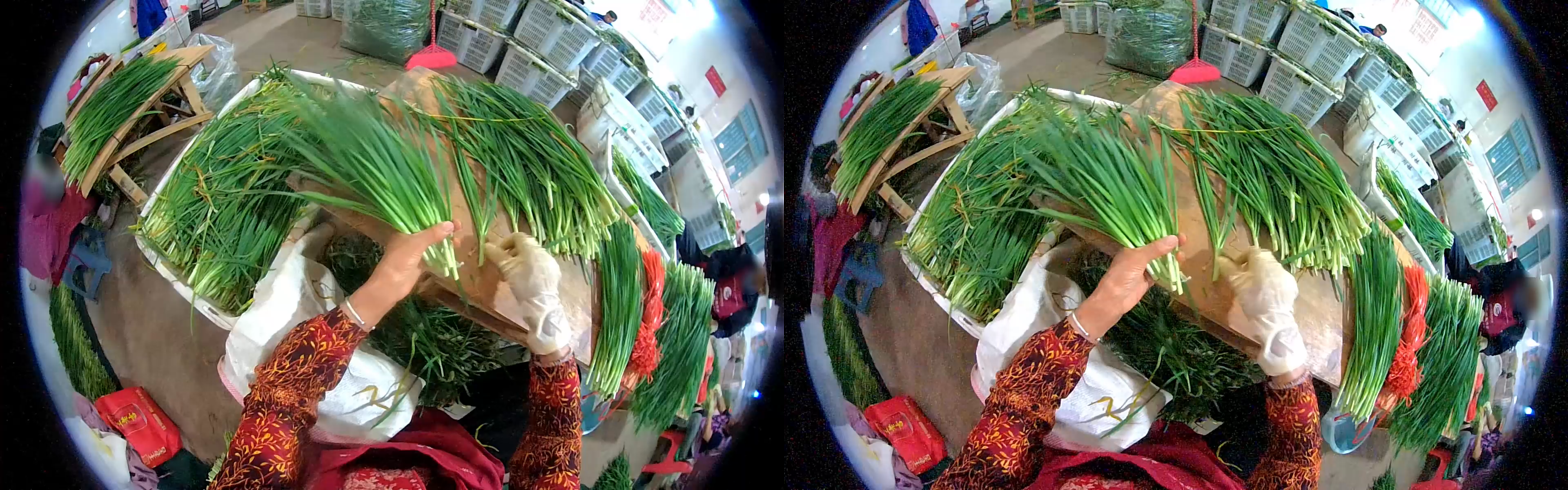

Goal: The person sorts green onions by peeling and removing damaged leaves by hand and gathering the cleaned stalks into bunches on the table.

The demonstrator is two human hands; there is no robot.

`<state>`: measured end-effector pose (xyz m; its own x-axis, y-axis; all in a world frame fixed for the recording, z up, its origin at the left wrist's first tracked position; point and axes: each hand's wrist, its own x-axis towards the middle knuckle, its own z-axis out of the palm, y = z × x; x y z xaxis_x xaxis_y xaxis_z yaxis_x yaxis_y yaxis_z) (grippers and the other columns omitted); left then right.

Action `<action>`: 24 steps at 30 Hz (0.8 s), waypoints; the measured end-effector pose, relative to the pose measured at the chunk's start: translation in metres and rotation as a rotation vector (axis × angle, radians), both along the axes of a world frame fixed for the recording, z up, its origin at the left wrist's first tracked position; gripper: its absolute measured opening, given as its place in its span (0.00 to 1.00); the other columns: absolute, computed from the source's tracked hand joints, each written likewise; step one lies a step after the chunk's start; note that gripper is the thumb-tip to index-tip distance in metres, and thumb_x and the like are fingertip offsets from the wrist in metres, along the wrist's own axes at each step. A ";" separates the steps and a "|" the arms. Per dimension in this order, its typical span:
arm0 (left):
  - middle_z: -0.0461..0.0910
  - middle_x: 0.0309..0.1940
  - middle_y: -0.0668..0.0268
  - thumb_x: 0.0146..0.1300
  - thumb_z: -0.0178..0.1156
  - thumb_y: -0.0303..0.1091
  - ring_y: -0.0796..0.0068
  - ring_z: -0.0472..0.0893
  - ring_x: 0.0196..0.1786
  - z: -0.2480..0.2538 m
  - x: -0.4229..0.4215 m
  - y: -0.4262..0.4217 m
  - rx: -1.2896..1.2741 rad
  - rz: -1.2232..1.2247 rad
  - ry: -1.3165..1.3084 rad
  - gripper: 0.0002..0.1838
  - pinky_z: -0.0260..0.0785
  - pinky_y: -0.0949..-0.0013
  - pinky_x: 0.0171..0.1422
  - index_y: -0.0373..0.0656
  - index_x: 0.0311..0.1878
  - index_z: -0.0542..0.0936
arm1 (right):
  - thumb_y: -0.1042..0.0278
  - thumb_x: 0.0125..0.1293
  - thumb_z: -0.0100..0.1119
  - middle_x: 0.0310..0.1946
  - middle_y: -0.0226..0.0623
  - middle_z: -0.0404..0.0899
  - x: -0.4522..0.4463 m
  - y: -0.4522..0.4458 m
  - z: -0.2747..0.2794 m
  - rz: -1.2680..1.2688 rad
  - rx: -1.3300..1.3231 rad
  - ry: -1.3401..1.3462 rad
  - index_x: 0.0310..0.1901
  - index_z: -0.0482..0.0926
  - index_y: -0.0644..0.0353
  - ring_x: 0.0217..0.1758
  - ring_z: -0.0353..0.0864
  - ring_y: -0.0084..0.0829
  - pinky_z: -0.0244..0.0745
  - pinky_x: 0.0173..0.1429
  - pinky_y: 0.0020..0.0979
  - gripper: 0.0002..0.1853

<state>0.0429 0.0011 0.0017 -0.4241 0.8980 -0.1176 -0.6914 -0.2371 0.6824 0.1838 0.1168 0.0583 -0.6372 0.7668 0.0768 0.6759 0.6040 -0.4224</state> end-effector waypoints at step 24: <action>0.75 0.42 0.67 0.55 0.63 0.35 0.80 0.73 0.46 0.007 0.007 0.000 0.021 0.039 -0.069 0.18 0.65 0.74 0.53 0.36 0.46 0.73 | 0.68 0.59 0.58 0.25 0.26 0.74 -0.024 -0.033 -0.002 0.109 -0.560 0.574 0.37 0.76 0.65 0.26 0.68 0.14 0.65 0.29 0.18 0.09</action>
